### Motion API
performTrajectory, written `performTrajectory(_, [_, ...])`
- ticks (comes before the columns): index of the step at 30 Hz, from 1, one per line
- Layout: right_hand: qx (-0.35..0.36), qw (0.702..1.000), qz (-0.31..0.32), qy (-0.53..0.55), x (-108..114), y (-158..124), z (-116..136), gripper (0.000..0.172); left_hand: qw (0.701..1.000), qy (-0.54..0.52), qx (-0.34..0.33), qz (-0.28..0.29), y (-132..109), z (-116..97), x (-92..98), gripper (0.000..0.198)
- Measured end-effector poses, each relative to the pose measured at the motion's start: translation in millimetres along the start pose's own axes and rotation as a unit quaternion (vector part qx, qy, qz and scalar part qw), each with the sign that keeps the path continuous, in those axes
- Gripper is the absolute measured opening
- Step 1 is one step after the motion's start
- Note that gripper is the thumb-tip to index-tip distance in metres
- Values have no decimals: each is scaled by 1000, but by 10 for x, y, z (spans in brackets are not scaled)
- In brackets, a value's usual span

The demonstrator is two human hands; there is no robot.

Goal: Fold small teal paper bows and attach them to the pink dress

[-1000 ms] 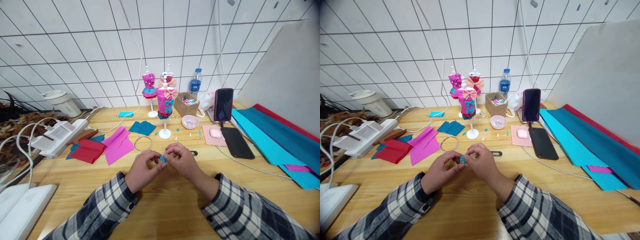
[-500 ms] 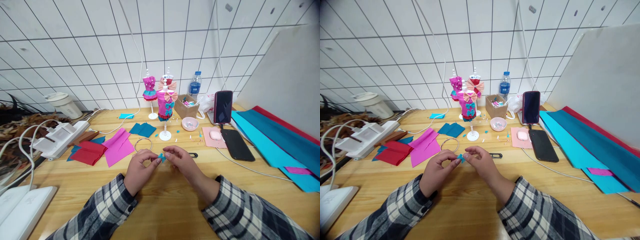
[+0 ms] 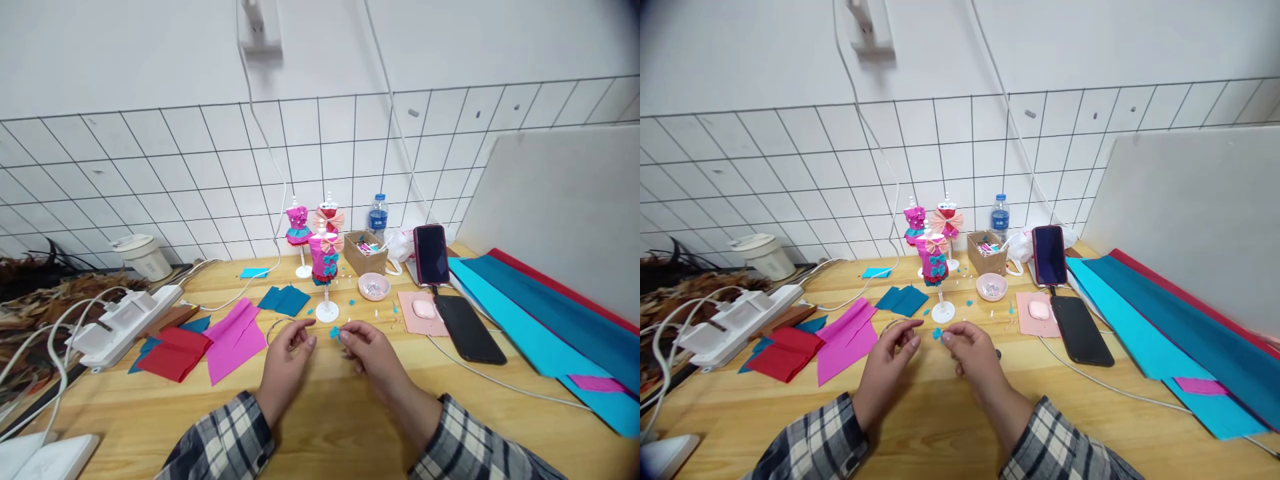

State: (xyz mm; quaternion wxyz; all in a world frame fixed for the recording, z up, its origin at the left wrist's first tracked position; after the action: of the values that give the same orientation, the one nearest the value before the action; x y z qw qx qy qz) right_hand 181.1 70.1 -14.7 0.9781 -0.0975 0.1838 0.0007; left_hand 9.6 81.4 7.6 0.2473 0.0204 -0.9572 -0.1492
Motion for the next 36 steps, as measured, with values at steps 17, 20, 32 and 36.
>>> performTrajectory(17, [163,970,23,-178,-16,69,359,16,998,-7,-16,61,699,224,-646,32])
performTrajectory(20, [235,953,10,-192,-106,56,776,12,997,-6,-30,69,639,175,-650,25])
performTrajectory(32, [254,960,18,-120,-346,329,1331,18,994,-28,-32,100,583,79,-679,25])
performTrajectory(36, [255,958,0,-133,-328,374,1279,18,994,-38,-28,101,576,69,-691,24])
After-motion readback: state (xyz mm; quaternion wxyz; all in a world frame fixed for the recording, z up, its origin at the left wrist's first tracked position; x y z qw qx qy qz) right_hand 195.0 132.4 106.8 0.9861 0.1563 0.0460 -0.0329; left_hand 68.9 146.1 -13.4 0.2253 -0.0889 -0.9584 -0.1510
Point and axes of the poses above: each hand's wrist, its own y-axis towards the middle knuckle, its own x-axis out of the back of the hand, z = x × y, the point moved 5 cm from there along y, towards the middle knuckle, and after that the axes turned 1 degree about x, right-handed, at the moved point
